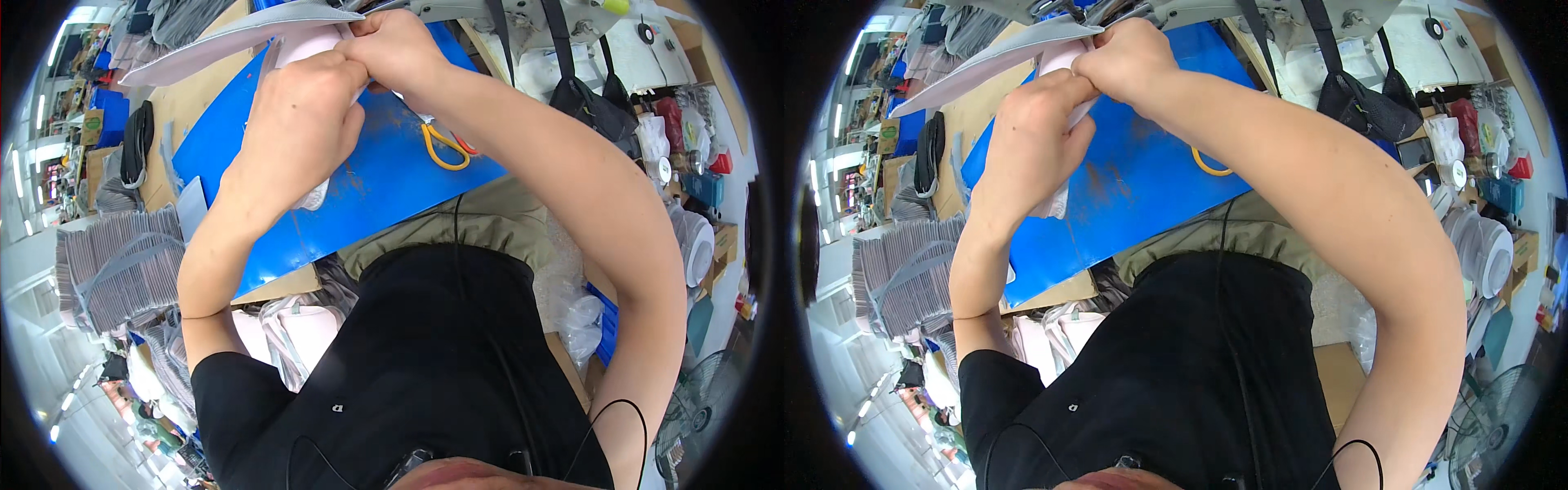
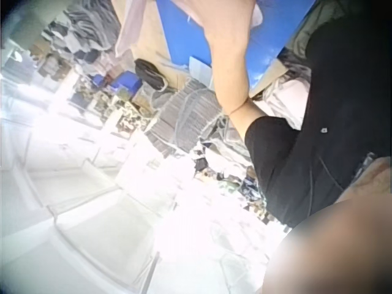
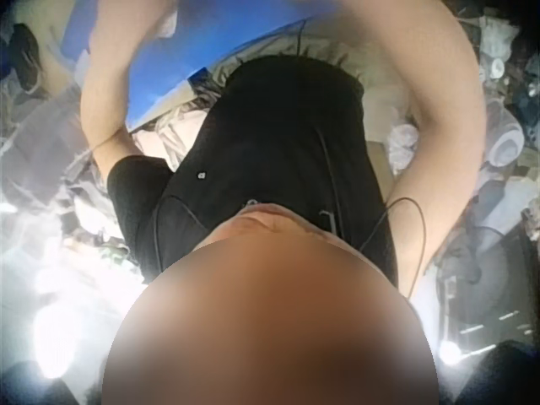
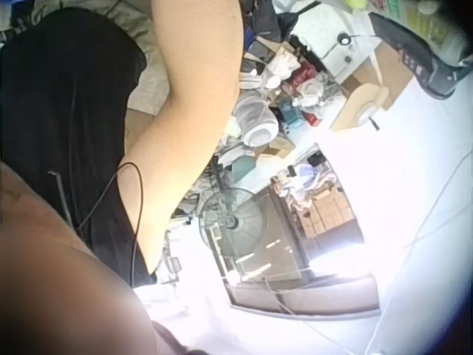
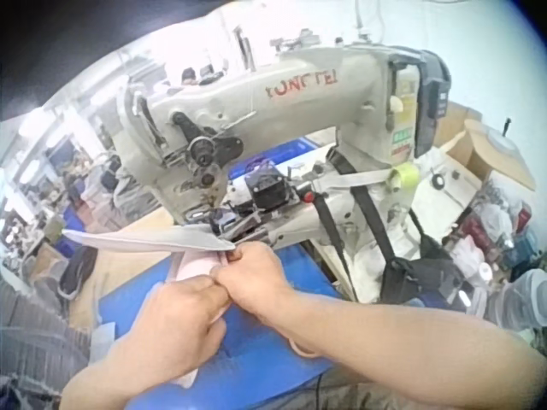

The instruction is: Sewing fabric and mesh components together using an industrial sewing machine to construct pouches.

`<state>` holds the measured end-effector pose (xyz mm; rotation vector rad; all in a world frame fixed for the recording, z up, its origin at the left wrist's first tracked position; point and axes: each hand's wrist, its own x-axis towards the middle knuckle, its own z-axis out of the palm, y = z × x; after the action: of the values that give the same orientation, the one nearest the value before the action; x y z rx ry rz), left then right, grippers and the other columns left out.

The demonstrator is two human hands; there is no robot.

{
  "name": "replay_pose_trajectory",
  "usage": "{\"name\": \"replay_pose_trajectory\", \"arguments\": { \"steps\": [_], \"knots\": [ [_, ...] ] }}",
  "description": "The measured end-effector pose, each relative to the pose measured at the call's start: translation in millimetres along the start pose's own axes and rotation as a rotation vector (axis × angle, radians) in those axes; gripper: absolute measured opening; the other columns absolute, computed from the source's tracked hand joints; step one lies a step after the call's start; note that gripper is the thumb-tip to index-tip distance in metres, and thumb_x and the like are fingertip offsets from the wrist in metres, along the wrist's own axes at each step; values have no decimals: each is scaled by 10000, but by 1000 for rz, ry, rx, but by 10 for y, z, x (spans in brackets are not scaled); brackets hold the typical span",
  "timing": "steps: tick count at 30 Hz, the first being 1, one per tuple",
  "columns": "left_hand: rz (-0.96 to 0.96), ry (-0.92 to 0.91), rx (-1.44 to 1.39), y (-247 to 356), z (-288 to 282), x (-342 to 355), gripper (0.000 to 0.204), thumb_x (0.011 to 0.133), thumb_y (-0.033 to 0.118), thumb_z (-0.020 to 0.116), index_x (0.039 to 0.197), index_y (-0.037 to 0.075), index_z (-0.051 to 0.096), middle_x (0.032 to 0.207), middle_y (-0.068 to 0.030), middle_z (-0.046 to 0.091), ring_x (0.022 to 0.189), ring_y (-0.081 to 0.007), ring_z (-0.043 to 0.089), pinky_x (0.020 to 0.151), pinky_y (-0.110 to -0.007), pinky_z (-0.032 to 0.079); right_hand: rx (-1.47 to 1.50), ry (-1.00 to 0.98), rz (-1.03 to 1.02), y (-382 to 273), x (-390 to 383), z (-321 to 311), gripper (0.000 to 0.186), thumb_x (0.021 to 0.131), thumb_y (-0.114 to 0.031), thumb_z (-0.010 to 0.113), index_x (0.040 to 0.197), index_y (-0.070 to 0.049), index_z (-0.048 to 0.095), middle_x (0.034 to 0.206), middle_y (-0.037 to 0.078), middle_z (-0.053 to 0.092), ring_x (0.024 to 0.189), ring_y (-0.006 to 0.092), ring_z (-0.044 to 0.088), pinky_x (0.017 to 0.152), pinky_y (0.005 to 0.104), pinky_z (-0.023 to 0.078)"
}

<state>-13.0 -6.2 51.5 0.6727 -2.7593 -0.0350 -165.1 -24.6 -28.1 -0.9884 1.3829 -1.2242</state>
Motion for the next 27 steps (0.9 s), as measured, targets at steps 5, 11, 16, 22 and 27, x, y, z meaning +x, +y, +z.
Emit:
{"name": "replay_pose_trajectory", "arguments": {
  "steps": [5,11,16,22,27],
  "knots": [
    [-160,15,-200,21,5,-4,301,757,-6,704,1054,30,736,866,-168,705,720,-333,686,650,-407,554,155,-50,119,20,19,30,178,852,-158,743,977,-32,760,865,77,729,745,147,691,638,298,548],
    [43,130,93,-12,-231,-118,294,811,144,846,1076,53,756,891,-84,686,773,-246,672,653,-347,515,522,-144,138,160,-81,-112,240,931,-113,727,1141,5,728,928,63,722,775,110,666,651,251,542],
    [133,-118,557,-674,-553,-55,604,860,162,762,1433,238,590,987,-62,643,789,-250,650,652,-380,530,591,-123,164,81,-154,-45,280,918,-33,713,1192,23,723,911,79,717,700,106,635,565,251,525],
    [226,-441,495,-930,-731,133,804,909,-11,638,1594,355,429,960,-105,620,668,-243,625,600,-370,543,534,-110,133,64,-159,-31,305,908,-19,713,1206,44,716,911,70,715,693,101,630,542,230,500],
    [343,-560,741,-800,-832,275,761,960,-17,618,1600,344,420,1083,-134,679,712,-209,699,624,-301,573,476,-88,133,11,-234,-95,313,942,-81,728,1249,-19,715,908,25,688,731,76,600,566,224,454]
  ]
}}
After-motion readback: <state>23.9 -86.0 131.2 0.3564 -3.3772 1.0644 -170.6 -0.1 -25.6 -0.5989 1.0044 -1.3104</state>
